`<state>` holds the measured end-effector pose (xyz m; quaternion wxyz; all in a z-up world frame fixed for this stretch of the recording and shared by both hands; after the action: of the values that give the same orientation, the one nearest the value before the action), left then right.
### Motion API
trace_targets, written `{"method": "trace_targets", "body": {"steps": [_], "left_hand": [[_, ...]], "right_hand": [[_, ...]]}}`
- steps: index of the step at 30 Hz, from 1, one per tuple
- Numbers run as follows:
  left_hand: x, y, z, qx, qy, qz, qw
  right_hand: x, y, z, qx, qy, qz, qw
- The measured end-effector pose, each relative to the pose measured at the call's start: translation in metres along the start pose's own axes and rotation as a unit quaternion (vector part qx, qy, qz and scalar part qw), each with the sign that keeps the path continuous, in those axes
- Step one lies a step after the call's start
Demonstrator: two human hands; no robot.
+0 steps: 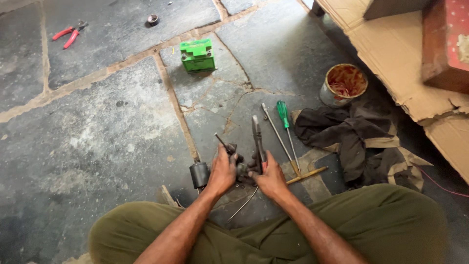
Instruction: The person sits on a tiled floor and disassembles a small electric motor. They use pliers to remove a retaining clip and separate the motor housing, then use a screwdriver to loosen internal components. The person continues to manipulate the motor parts with pliers and a screwdriver, removing small pieces and placing them on the floor.
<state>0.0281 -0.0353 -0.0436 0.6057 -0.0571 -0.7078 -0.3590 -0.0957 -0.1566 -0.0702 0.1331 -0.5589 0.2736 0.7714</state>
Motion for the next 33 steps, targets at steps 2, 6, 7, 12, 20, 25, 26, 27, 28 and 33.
{"method": "trace_targets", "body": {"steps": [2, 6, 7, 12, 20, 25, 26, 27, 28, 33], "left_hand": [[-0.006, -0.006, 0.002, -0.037, 0.036, -0.032, 0.998], [0.0, -0.024, 0.012, -0.115, 0.015, -0.195, 0.974], [0.007, -0.02, 0.012, -0.091, -0.01, -0.185, 0.978], [0.016, -0.001, 0.008, 0.007, 0.008, 0.001, 1.0], [0.014, -0.017, 0.014, -0.001, -0.046, -0.114, 0.992], [-0.012, -0.021, 0.004, -0.033, 0.08, 0.002, 0.996], [-0.012, -0.016, 0.003, -0.002, 0.076, 0.018, 0.997], [-0.013, -0.009, 0.001, 0.032, 0.074, 0.033, 0.996], [-0.008, -0.006, -0.002, 0.046, 0.045, 0.039, 0.997], [0.002, 0.0, -0.008, 0.111, 0.003, 0.059, 0.992]], "right_hand": [[-0.003, -0.002, -0.003, -0.005, 0.03, -0.047, 0.998], [0.0, 0.006, -0.001, 0.033, 0.041, 0.083, 0.995], [-0.001, 0.008, 0.0, 0.048, 0.048, 0.142, 0.988], [0.012, 0.002, -0.001, 0.038, 0.013, 0.252, 0.967], [0.018, -0.01, -0.001, -0.009, 0.005, 0.26, 0.965], [0.003, -0.005, 0.005, 0.014, 0.035, 0.224, 0.974], [0.0, -0.002, 0.006, 0.034, 0.032, 0.217, 0.975], [-0.005, 0.0, 0.006, 0.051, 0.032, 0.209, 0.976], [-0.01, 0.001, 0.006, 0.067, 0.032, 0.201, 0.977], [-0.018, 0.013, 0.004, 0.127, -0.014, 0.194, 0.973]]}}
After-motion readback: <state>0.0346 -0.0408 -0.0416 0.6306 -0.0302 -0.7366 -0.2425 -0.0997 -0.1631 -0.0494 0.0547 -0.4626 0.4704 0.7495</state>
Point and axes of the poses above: each hand's wrist, its own z-axis away from the middle knuckle, its own y-axis out of the back of the hand, x = y × z, the point moved 7 cm from there along -z, towards the middle knuckle, and after that the axes turned 3 degrees about z, right-handed, at the moved point
